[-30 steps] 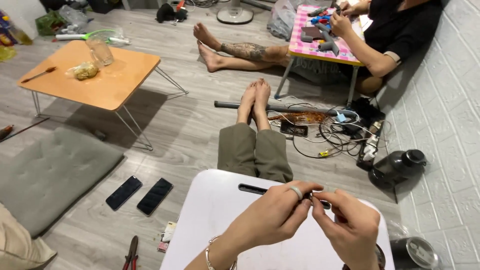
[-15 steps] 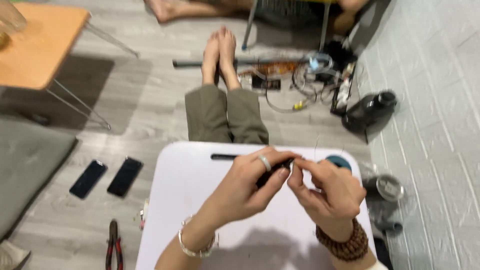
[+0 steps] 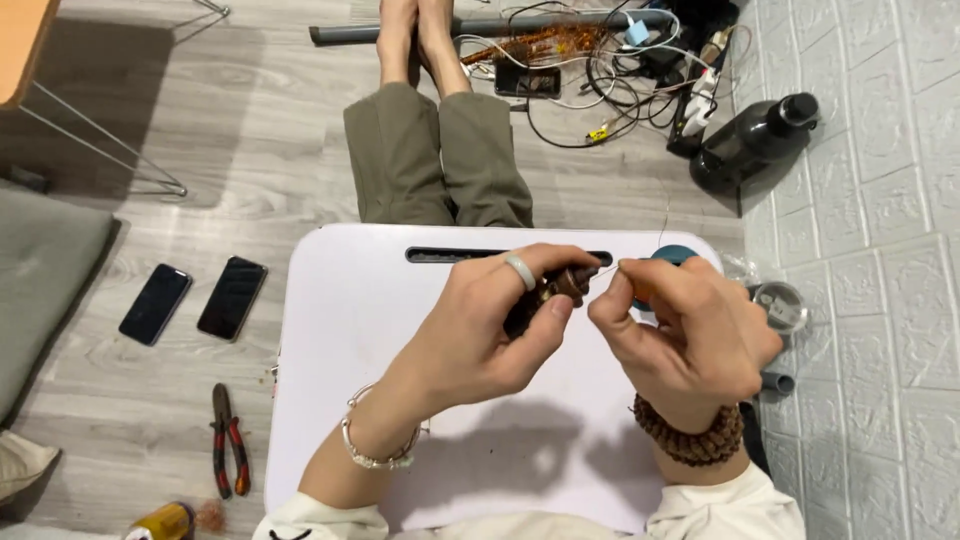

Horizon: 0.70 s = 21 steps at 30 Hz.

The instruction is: Winding copper wire onto a motor armature by hand

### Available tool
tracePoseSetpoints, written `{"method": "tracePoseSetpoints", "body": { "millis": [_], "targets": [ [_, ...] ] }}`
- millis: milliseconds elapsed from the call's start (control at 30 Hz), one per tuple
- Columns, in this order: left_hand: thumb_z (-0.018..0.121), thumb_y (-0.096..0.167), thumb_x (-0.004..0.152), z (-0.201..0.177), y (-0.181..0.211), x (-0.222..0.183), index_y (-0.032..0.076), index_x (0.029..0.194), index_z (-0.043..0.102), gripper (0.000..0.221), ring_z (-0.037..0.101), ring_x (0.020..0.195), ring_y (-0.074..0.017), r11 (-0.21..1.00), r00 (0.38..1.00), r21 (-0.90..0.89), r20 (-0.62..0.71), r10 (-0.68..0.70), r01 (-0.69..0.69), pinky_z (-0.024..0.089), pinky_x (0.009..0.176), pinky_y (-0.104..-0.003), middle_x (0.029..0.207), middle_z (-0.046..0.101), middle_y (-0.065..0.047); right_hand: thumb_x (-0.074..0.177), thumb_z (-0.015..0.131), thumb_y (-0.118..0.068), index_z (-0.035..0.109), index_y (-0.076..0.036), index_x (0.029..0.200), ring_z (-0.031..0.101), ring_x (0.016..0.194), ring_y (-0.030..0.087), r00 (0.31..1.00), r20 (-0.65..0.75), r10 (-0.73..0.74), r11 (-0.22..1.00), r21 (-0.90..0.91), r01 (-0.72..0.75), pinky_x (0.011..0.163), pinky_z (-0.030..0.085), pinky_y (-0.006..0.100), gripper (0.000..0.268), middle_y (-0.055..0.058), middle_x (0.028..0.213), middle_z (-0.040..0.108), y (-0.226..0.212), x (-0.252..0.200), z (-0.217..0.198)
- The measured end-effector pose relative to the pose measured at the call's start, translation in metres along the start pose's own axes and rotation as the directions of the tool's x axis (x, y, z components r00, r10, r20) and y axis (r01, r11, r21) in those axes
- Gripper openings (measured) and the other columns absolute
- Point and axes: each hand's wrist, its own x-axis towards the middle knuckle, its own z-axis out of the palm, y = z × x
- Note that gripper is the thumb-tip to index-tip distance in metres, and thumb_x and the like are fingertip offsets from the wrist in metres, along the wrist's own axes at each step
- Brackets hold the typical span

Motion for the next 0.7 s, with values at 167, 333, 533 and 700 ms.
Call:
{"method": "tracePoseSetpoints", "body": {
  "millis": [167, 333, 533, 700],
  "targets": [
    [0.058, -0.002, 0.082, 0.0, 0.004, 0.0, -0.003, 0.113, 0.063, 0.031, 0.053, 0.057, -0.0125, 1.0, 1.0, -0.019, 0.01, -0.003, 0.003, 0.044, 0.051, -0.024, 0.077, 0.067, -0.006, 0.074, 0.076, 0.019, 0.069, 0.007, 0.087, 0.033, 0.051, 0.012, 0.998, -0.055, -0.007, 0.999, -0.036, 0.005, 0.048, 0.026, 0.027, 0.019, 0.004, 0.057, 0.048, 0.005, 0.0, 0.002],
    [0.061, 0.001, 0.082, -0.001, 0.005, 0.001, -0.002, 0.11, 0.064, 0.028, 0.051, 0.053, -0.0117, 1.0, 1.0, 0.015, -0.01, 0.013, -0.012, 0.042, 0.048, -0.023, 0.079, 0.068, -0.006, 0.077, 0.078, 0.019, 0.069, 0.008, 0.09, 0.032, 0.052, 0.012, 0.997, -0.064, 0.037, 0.999, -0.024, -0.038, 0.049, 0.025, 0.027, 0.019, 0.004, 0.06, 0.049, 0.012, -0.002, 0.001],
    [0.063, 0.003, 0.083, -0.004, 0.003, 0.0, 0.0, 0.112, 0.062, 0.029, 0.05, 0.05, -0.0099, 0.999, 0.999, 0.032, -0.051, -0.003, 0.005, 0.041, 0.046, -0.022, 0.078, 0.07, -0.004, 0.084, 0.079, 0.022, 0.069, 0.013, 0.09, 0.028, 0.052, 0.013, 0.993, -0.082, 0.081, 0.996, -0.027, -0.084, 0.05, 0.021, 0.028, 0.015, 0.006, 0.058, 0.044, 0.023, -0.002, 0.003],
    [0.063, 0.003, 0.08, 0.0, -0.003, 0.004, -0.004, 0.097, 0.066, 0.019, 0.051, 0.046, -0.0127, 0.998, 0.995, 0.068, -0.096, 0.024, -0.017, 0.042, 0.043, -0.023, 0.067, 0.067, -0.006, 0.084, 0.079, 0.019, 0.07, 0.014, 0.094, 0.028, 0.049, 0.013, 0.995, -0.093, 0.046, 0.992, -0.116, -0.057, 0.048, 0.021, 0.029, 0.015, 0.006, 0.057, 0.046, 0.036, -0.002, -0.001]
  ]
}}
